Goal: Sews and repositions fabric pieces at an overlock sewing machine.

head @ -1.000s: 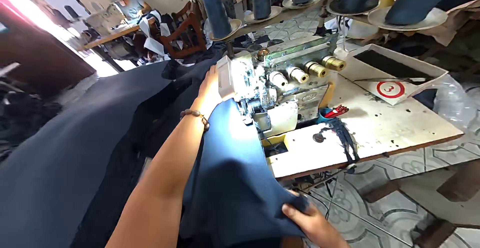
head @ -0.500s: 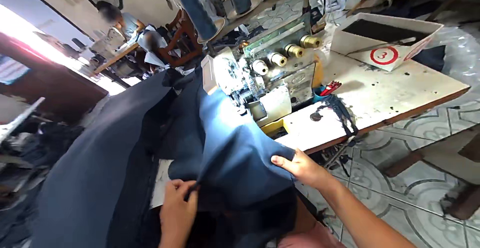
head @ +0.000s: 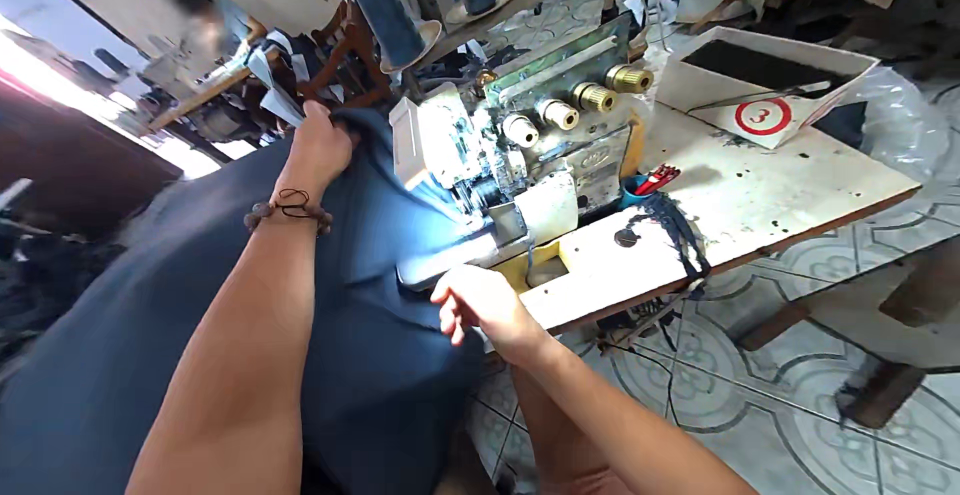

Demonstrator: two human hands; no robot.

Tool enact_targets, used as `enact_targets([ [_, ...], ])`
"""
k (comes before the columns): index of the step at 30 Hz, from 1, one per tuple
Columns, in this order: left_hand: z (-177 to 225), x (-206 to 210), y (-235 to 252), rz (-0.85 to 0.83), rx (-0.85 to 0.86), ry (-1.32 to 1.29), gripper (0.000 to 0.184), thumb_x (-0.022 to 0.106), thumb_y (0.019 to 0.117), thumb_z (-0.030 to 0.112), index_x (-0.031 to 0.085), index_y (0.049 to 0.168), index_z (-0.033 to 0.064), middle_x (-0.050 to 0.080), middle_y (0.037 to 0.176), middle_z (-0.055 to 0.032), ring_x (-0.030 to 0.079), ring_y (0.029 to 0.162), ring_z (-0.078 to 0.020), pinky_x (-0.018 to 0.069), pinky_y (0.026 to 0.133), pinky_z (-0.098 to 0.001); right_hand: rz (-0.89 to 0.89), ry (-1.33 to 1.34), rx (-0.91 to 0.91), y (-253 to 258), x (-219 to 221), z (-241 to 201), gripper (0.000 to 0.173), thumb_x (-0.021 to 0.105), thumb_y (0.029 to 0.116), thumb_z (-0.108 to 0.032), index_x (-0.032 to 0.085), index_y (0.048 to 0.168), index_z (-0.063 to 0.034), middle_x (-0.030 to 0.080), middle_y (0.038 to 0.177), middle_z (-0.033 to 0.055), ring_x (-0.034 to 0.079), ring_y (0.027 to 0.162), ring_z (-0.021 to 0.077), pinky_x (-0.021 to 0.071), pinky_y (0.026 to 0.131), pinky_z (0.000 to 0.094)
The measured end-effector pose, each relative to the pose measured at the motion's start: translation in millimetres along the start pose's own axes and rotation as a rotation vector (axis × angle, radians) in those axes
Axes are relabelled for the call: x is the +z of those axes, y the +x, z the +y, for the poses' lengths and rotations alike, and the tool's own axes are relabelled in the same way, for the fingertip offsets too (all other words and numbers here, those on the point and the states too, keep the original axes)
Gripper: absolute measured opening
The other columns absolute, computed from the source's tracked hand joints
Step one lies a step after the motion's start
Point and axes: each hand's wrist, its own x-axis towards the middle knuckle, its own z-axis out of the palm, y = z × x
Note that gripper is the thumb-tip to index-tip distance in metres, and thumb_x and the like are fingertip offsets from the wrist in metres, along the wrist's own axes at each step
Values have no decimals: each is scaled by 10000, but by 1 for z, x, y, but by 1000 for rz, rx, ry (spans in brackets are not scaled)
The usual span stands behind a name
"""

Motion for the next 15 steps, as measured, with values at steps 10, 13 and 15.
enact_targets([
  [10, -44, 21, -235, -939, -32, 521, 1316, 849, 741, 614, 93, 1647, 34, 278, 1523, -471, 562, 1154, -648, 508, 914, -700, 77, -1204, -473, -31, -114, -2, 247, 655, 954, -383, 760, 906, -164, 693, 910, 1, 633, 943, 149, 489, 862, 367],
  [13, -64, 42, -190, -926, -35, 522, 928, 886, 720, 556, 593, 1283, -121, 567, 1240, -444, 593, 1126, -600, 472, 945, -723, 131, -1302, -461, -30, -107, 3, 287, 634, 963, -441, 758, 902, -189, 692, 933, -7, 634, 949, 154, 500, 837, 373],
  [15, -63, 41, -110, -939, -188, 621, 666, 805, 840, 519, 717, 1114, -81, 674, 1154, -324, 613, 1169, -494, 428, 1012, -680, 191, -1291, -489, -31, -107, 6, 261, 642, 948, -415, 759, 885, -191, 690, 920, -11, 628, 947, 140, 492, 856, 344],
])
